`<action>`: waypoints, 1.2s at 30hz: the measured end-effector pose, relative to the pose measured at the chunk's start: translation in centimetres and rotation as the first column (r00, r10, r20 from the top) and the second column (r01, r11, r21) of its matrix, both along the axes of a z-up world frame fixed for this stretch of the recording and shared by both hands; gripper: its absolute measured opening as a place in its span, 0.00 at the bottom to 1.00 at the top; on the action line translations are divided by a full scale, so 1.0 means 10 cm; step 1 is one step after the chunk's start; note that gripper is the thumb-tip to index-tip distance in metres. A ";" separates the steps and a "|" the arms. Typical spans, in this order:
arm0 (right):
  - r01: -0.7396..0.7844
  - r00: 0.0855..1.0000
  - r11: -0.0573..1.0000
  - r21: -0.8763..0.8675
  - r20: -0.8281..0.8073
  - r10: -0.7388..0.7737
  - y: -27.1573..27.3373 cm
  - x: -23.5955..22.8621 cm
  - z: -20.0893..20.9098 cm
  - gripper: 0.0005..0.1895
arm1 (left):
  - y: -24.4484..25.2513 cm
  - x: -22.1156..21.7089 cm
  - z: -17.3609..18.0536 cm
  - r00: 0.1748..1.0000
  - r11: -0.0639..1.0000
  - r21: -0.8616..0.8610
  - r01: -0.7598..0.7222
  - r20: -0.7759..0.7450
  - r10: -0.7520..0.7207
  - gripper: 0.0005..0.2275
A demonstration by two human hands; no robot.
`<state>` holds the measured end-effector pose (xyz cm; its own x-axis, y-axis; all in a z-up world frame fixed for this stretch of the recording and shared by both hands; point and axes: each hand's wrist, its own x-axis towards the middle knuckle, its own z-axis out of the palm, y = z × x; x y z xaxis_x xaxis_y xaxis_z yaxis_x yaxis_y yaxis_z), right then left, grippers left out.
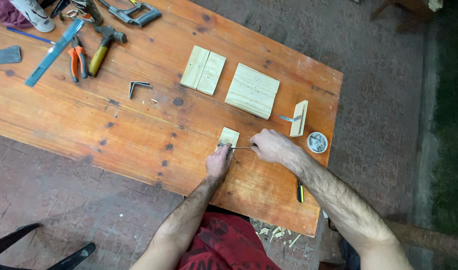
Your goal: The person attaches metal L-brackets to small wooden blocks using a screwdriver. They position the brackets, insert screws, and tighten them, then move the assembled pieces aside on the workbench.
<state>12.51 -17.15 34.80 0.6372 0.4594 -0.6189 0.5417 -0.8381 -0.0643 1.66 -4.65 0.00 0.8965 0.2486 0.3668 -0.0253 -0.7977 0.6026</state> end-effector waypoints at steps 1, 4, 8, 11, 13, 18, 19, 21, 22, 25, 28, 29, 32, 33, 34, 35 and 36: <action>0.019 1.000 1.000 -0.003 -0.011 -0.019 0.00 0.00 0.01 0.14 | -0.01 0.00 0.00 1.000 1.000 0.003 -0.008 0.009 0.008 0.15; 0.049 0.999 0.999 -0.017 -0.021 -0.049 0.01 0.03 -0.05 0.14 | 0.02 0.00 0.16 1.000 1.000 -0.025 0.011 0.019 -0.011 0.13; 0.069 0.995 0.997 -0.022 -0.066 -0.071 0.05 0.18 -0.31 0.16 | 0.04 -0.03 0.22 0.999 0.999 -0.011 0.043 0.028 -0.043 0.10; 0.074 0.994 0.995 -0.073 -0.079 -0.080 0.16 0.24 -0.17 0.16 | 0.03 -0.03 0.21 0.999 1.000 0.010 0.024 0.040 -0.024 0.09; 0.044 0.995 0.995 -0.093 -0.081 -0.052 0.22 0.24 -0.11 0.16 | 0.04 -0.01 0.22 0.999 1.000 0.006 0.022 0.050 -0.022 0.08; -0.053 0.997 0.990 -0.129 -0.067 0.044 0.36 0.22 -0.15 0.17 | 0.05 -0.04 0.28 0.998 0.999 -0.023 0.041 0.056 -0.040 0.08; -0.049 0.995 0.989 -0.136 -0.089 0.037 0.37 0.21 -0.16 0.17 | 0.04 -0.04 0.26 0.998 0.999 -0.018 0.029 0.056 -0.028 0.07; -0.048 0.993 0.989 -0.142 -0.110 0.032 0.41 0.22 -0.15 0.17 | 0.05 -0.06 0.32 0.998 1.000 -0.011 0.015 0.057 -0.014 0.07; -0.040 0.991 0.988 -0.146 -0.133 0.020 0.43 0.24 -0.15 0.18 | 0.06 -0.07 0.39 0.998 0.997 -0.063 0.037 0.050 -0.034 0.07; -0.005 0.985 0.989 -0.147 -0.172 -0.020 0.43 0.30 -0.23 0.19 | 0.07 -0.09 0.50 0.998 0.990 -0.124 0.061 0.031 -0.058 0.06; 0.024 0.981 0.990 -0.138 -0.185 -0.049 0.42 0.32 -0.24 0.18 | 0.07 -0.06 0.44 0.999 0.991 -0.131 0.039 0.027 -0.036 0.05; 0.027 0.981 0.991 -0.134 -0.187 -0.052 0.39 0.30 -0.22 0.18 | 0.05 -0.05 0.40 0.999 0.991 -0.129 0.017 0.035 -0.013 0.04; -0.137 0.989 0.982 -0.131 -0.070 0.129 0.34 0.24 -0.30 0.16 | 0.02 -0.01 0.28 0.998 0.997 -0.073 -0.032 0.047 0.035 0.04; -0.137 0.989 0.982 -0.130 -0.071 0.128 0.35 0.23 -0.30 0.16 | 0.02 -0.02 0.29 0.998 0.997 -0.072 -0.031 0.045 0.035 0.04; -0.222 0.975 0.964 -0.145 -0.007 0.224 0.36 0.21 -0.29 0.14 | 0.02 -0.02 0.31 0.998 0.997 -0.072 -0.025 0.050 0.029 0.04; -0.305 0.947 0.938 -0.166 0.057 0.317 0.37 0.20 -0.28 0.12 | 0.03 -0.02 0.32 0.998 0.997 -0.071 -0.018 0.055 0.022 0.03; -0.303 0.947 0.939 -0.164 0.057 0.316 0.39 0.17 -0.23 0.12 | 0.02 -0.01 0.31 0.998 0.997 -0.070 -0.017 0.055 0.021 0.03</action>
